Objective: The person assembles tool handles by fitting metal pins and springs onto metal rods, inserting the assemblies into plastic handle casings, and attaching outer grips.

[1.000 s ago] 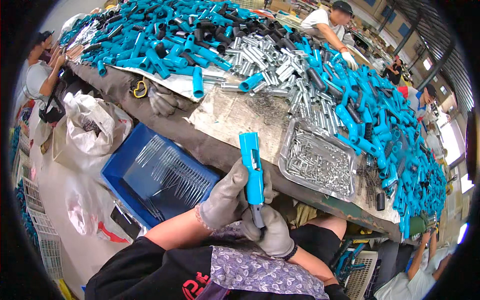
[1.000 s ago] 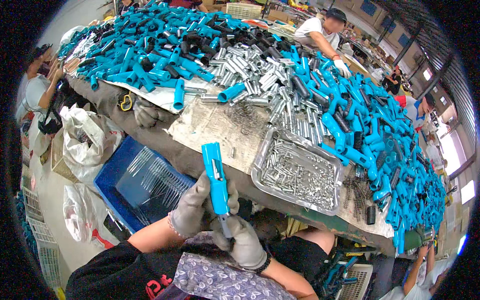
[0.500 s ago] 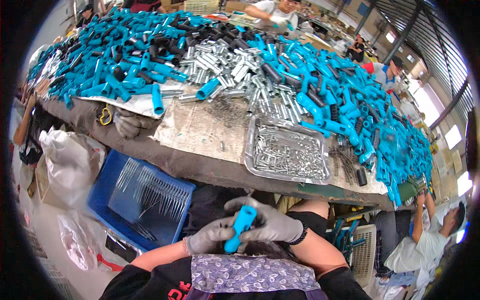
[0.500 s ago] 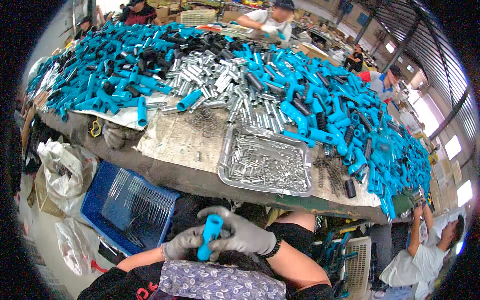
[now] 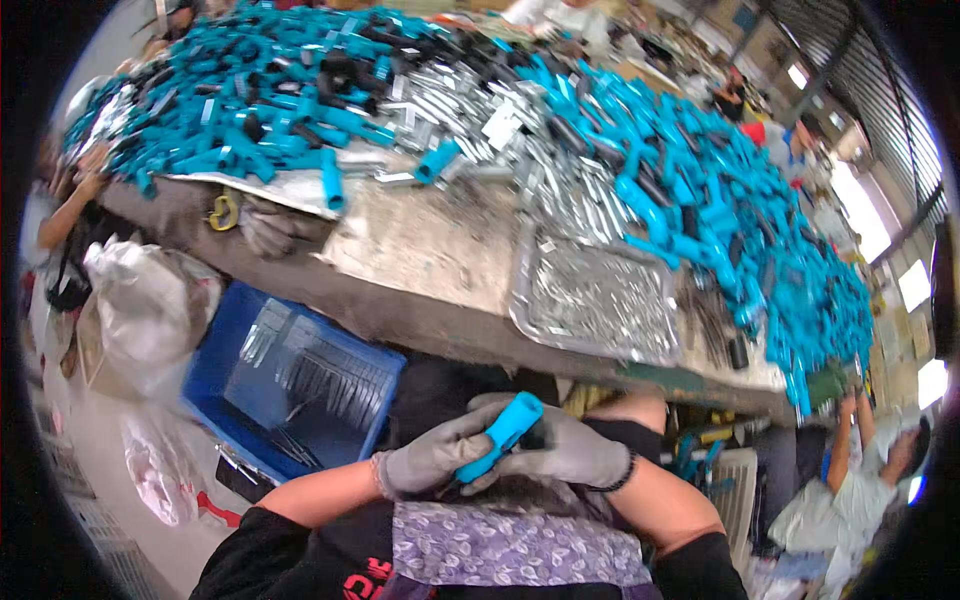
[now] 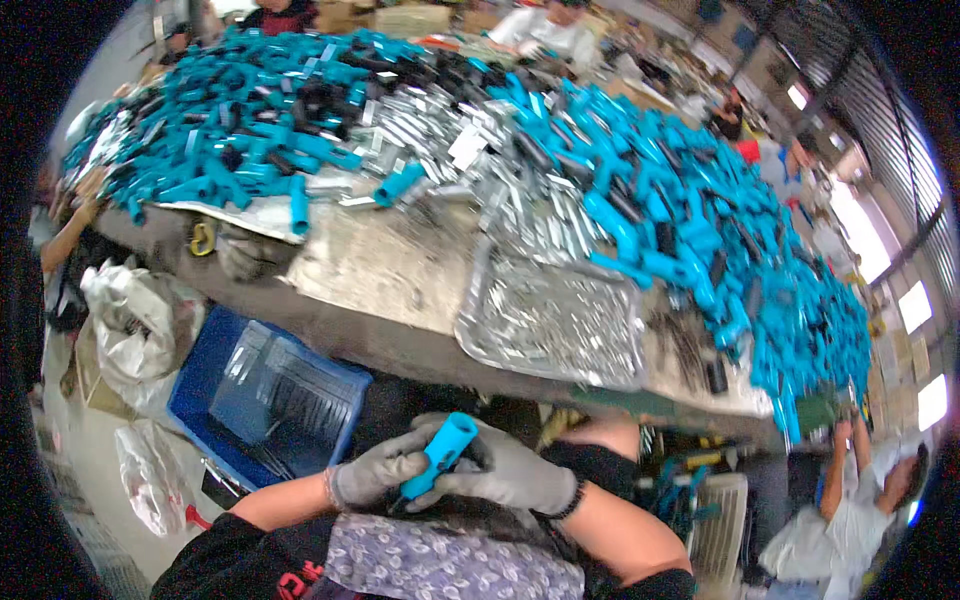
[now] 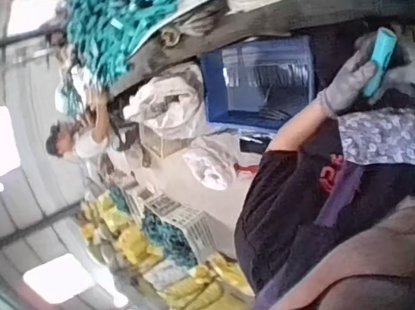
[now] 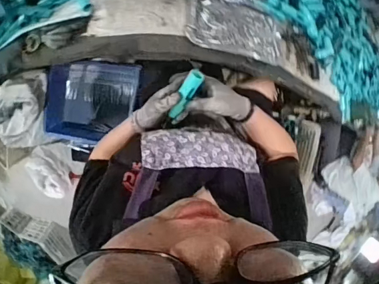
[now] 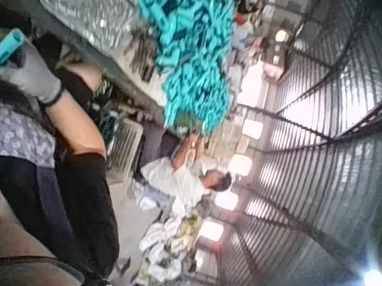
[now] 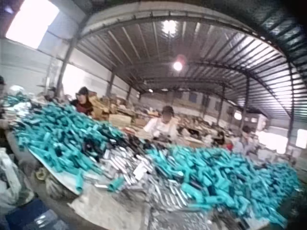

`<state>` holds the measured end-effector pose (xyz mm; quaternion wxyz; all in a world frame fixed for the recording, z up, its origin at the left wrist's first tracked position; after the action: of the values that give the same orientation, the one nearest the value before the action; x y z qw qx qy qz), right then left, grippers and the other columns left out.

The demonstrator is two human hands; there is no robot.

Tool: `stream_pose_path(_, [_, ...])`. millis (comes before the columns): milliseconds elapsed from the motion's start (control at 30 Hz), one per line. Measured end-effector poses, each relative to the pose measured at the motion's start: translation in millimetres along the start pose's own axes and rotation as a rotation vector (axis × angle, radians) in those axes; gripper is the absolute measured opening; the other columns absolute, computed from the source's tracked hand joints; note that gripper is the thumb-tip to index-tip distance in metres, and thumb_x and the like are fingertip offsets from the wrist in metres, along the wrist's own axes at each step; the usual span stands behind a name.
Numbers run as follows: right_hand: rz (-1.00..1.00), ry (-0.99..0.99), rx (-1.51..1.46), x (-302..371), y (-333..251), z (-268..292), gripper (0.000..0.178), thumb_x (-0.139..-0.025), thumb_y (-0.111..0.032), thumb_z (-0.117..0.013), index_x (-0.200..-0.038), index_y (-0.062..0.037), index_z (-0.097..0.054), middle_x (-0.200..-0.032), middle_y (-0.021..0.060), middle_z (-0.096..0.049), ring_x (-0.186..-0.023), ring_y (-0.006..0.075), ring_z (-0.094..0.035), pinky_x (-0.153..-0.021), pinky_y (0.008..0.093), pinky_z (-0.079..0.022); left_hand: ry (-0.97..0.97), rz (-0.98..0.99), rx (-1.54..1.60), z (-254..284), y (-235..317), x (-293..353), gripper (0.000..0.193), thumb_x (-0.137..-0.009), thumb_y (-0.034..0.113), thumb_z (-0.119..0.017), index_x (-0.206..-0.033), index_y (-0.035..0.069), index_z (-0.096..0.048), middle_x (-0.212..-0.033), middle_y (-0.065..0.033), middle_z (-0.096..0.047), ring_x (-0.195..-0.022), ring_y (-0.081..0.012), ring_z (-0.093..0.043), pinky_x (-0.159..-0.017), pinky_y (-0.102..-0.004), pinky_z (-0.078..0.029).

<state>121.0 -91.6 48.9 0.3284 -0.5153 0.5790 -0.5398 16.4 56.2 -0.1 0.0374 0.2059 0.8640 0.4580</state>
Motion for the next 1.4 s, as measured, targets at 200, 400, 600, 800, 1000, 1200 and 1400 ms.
stream_pose_path(200, [0.183, 0.229, 0.762, -76, -149, 26, 0.042, -0.093, -0.025, -0.065, -0.126, 0.0014, -0.060, -0.114, 0.0096, -0.066, -0.108, 0.0186, -0.061, -0.094, 0.0354, -0.049, 0.534, -0.535, -0.349, 92, 148, -12, 0.052, -0.098, 0.053, -0.055, -0.119, 0.006, -0.051, -0.090, -0.0058, -0.062, -0.060, -0.0129, -0.058, -0.054, -0.0265, -0.049])
stream_pose_path(400, [0.445, 0.206, 1.388, -293, -203, 79, 0.033, -0.095, -0.030, -0.054, -0.118, -0.0108, -0.069, -0.131, 0.0133, -0.061, -0.119, 0.0296, -0.059, -0.103, 0.0403, -0.044, 0.734, -0.418, -0.198, 137, 177, -23, 0.039, -0.100, 0.046, -0.053, -0.114, 0.010, -0.050, -0.080, -0.0053, -0.056, -0.055, -0.0157, -0.058, -0.046, -0.0304, -0.049])
stream_pose_path(600, [-0.093, 0.318, 1.876, -454, -188, 92, 0.049, -0.101, -0.043, -0.036, -0.137, -0.0188, -0.060, -0.165, 0.0053, -0.019, -0.151, 0.0323, -0.017, -0.118, 0.0578, -0.017, 0.720, -0.359, -0.030, 141, 178, -32, 0.047, -0.100, 0.049, -0.052, -0.116, 0.005, -0.052, -0.082, -0.0066, -0.060, -0.057, -0.0163, -0.058, -0.051, -0.0302, -0.050])
stream_pose_path(800, [0.473, 0.630, 1.225, -381, -229, 107, 0.039, -0.085, -0.032, -0.071, -0.110, -0.0028, -0.068, -0.115, 0.0191, -0.067, -0.109, 0.0360, -0.063, -0.095, 0.0435, -0.049, 0.677, -0.419, 0.033, 139, 176, -25, 0.040, -0.101, 0.049, -0.050, -0.103, 0.009, -0.053, -0.078, -0.0050, -0.060, -0.056, -0.0148, -0.056, -0.050, -0.0293, -0.047])
stream_pose_path(1000, [0.408, 0.428, 0.354, -154, -215, 79, 0.037, -0.087, -0.015, -0.069, -0.116, 0.0044, -0.058, -0.114, 0.0121, -0.063, -0.100, 0.0162, -0.061, -0.089, 0.0303, -0.048, 0.610, -0.506, 0.009, 143, 177, -12, 0.044, -0.100, 0.052, -0.051, -0.105, 0.009, -0.058, -0.078, -0.0014, -0.059, -0.062, -0.0115, -0.057, -0.052, -0.0279, -0.047])
stream_pose_path(1200, [0.256, 0.651, 0.345, -11, -152, 76, 0.028, -0.095, -0.017, -0.063, -0.115, 0.0032, -0.064, -0.105, 0.0055, -0.068, -0.087, 0.0098, -0.062, -0.078, 0.0257, -0.050, 0.362, -0.330, -0.070, 49, 114, -15, 0.068, -0.092, 0.064, -0.055, -0.123, 0.004, -0.053, -0.089, -0.0048, -0.062, -0.061, -0.0130, -0.058, -0.052, -0.0268, -0.048])
stream_pose_path(1400, [0.329, 0.526, 0.820, 83, -116, 31, 0.050, -0.087, -0.010, -0.066, -0.134, -0.0035, -0.053, -0.104, 0.0105, -0.065, -0.097, 0.0235, -0.063, -0.090, 0.0375, -0.049, 0.209, -0.092, -0.329, -42, 65, -16, 0.045, -0.096, 0.040, -0.063, -0.114, -0.001, -0.061, -0.084, -0.0018, -0.062, -0.071, -0.0092, -0.058, -0.063, -0.0242, -0.047])
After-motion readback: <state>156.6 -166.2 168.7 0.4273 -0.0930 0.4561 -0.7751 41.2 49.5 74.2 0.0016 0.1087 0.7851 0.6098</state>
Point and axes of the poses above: each hand's wrist, its own x-axis away from the middle knuckle, its own z-axis out of the back of the hand, y = z × x, the point moved 3 cm from there along -x, towards the middle knuckle
